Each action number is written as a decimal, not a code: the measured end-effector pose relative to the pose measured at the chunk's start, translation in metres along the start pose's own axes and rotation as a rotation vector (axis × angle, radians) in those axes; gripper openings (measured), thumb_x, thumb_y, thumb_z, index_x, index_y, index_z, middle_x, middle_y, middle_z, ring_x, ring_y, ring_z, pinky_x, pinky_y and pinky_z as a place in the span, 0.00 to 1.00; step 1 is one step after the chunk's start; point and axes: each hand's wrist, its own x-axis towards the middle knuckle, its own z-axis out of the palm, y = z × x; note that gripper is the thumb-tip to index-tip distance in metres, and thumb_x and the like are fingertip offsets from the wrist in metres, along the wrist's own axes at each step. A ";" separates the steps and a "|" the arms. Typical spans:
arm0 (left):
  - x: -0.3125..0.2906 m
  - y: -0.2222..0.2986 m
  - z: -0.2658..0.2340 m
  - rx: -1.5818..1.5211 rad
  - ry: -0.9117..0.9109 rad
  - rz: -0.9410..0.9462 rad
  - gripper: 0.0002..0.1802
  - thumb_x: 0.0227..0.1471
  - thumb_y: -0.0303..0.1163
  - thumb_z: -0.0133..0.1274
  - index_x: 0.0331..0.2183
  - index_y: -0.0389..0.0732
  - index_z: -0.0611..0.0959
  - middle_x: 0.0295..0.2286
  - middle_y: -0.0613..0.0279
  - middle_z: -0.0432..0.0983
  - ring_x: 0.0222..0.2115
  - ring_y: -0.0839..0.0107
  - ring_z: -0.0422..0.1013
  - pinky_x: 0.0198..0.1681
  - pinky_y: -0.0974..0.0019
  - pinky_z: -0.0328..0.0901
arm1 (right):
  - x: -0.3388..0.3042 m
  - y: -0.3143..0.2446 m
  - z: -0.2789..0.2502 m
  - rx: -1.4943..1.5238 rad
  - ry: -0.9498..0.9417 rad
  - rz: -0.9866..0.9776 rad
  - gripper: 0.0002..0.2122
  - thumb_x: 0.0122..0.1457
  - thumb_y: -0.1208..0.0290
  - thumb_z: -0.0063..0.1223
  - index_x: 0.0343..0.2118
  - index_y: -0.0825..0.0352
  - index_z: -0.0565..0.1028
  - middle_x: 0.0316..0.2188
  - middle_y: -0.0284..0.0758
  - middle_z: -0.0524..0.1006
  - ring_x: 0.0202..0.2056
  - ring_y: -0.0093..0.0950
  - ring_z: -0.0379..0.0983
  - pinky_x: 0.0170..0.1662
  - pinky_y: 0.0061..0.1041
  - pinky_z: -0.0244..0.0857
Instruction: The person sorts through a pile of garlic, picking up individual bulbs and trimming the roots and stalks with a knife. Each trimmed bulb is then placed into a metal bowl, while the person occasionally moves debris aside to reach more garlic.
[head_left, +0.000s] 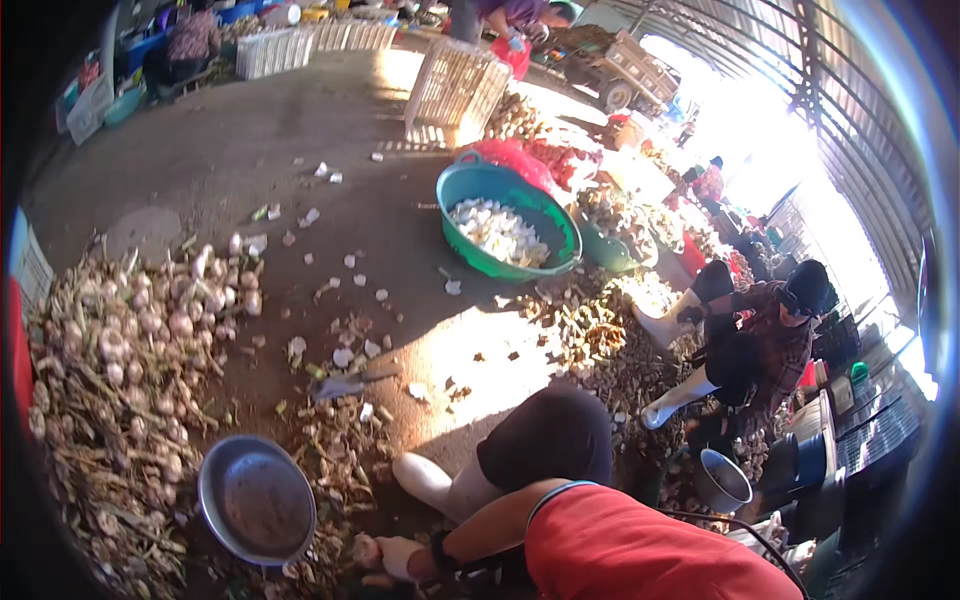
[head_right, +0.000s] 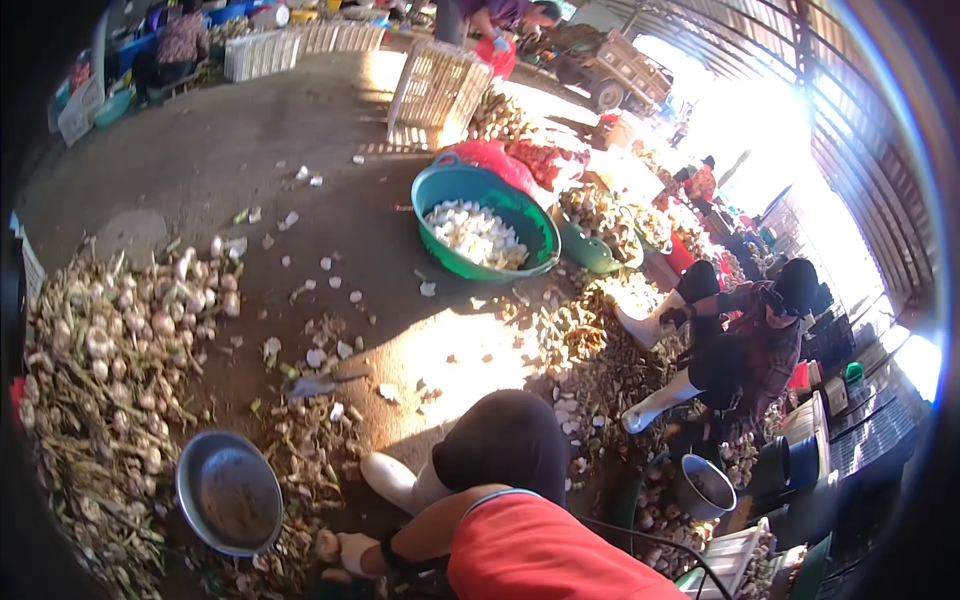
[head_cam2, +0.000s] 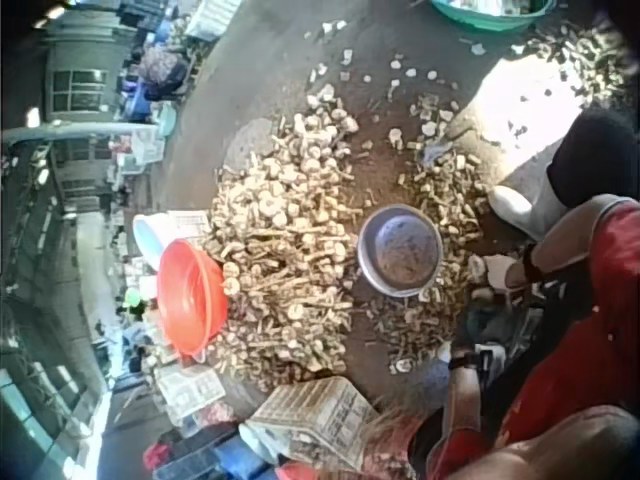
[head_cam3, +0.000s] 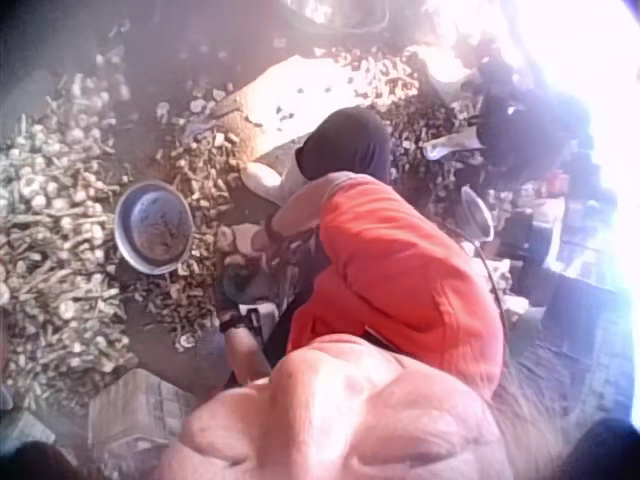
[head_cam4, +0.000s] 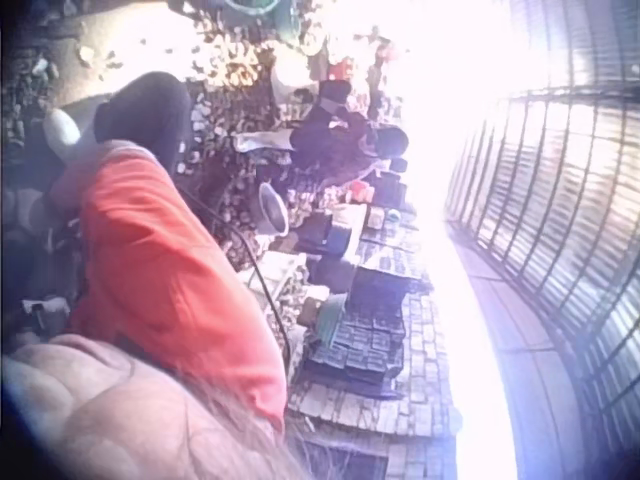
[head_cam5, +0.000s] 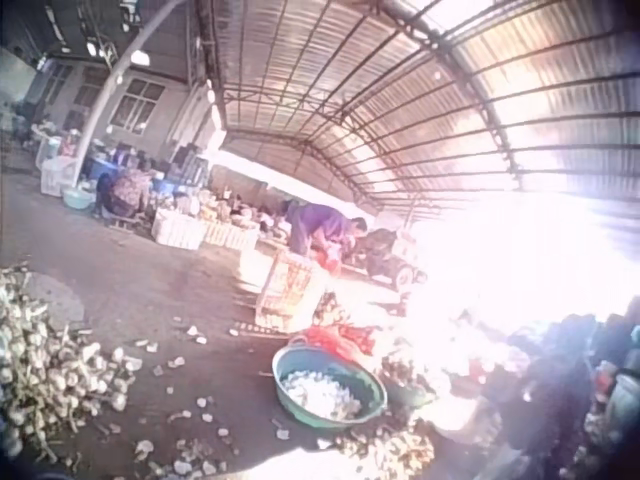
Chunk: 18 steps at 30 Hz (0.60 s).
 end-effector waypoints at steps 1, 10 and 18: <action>0.023 0.015 -0.001 -0.006 -0.017 0.042 0.22 0.42 0.50 0.59 0.37 0.47 0.81 0.32 0.57 0.77 0.35 0.61 0.73 0.37 0.55 0.67 | -0.006 -0.021 -0.021 -0.009 0.048 -0.003 0.20 0.51 0.57 0.57 0.42 0.67 0.71 0.41 0.46 0.76 0.47 0.41 0.72 0.49 0.35 0.64; 0.096 0.088 -0.065 -0.062 0.015 0.197 0.20 0.44 0.48 0.58 0.36 0.46 0.81 0.31 0.57 0.77 0.33 0.61 0.73 0.34 0.57 0.67 | 0.022 -0.189 -0.108 0.130 0.108 -0.354 0.24 0.54 0.63 0.54 0.51 0.70 0.67 0.46 0.48 0.73 0.52 0.42 0.67 0.53 0.36 0.62; 0.100 0.095 -0.107 -0.188 0.081 0.177 0.18 0.45 0.47 0.57 0.36 0.45 0.81 0.30 0.58 0.77 0.31 0.62 0.73 0.32 0.58 0.67 | 0.103 -0.130 -0.119 -0.265 0.246 -0.026 0.22 0.46 0.63 0.60 0.43 0.71 0.72 0.41 0.49 0.72 0.44 0.43 0.72 0.43 0.34 0.70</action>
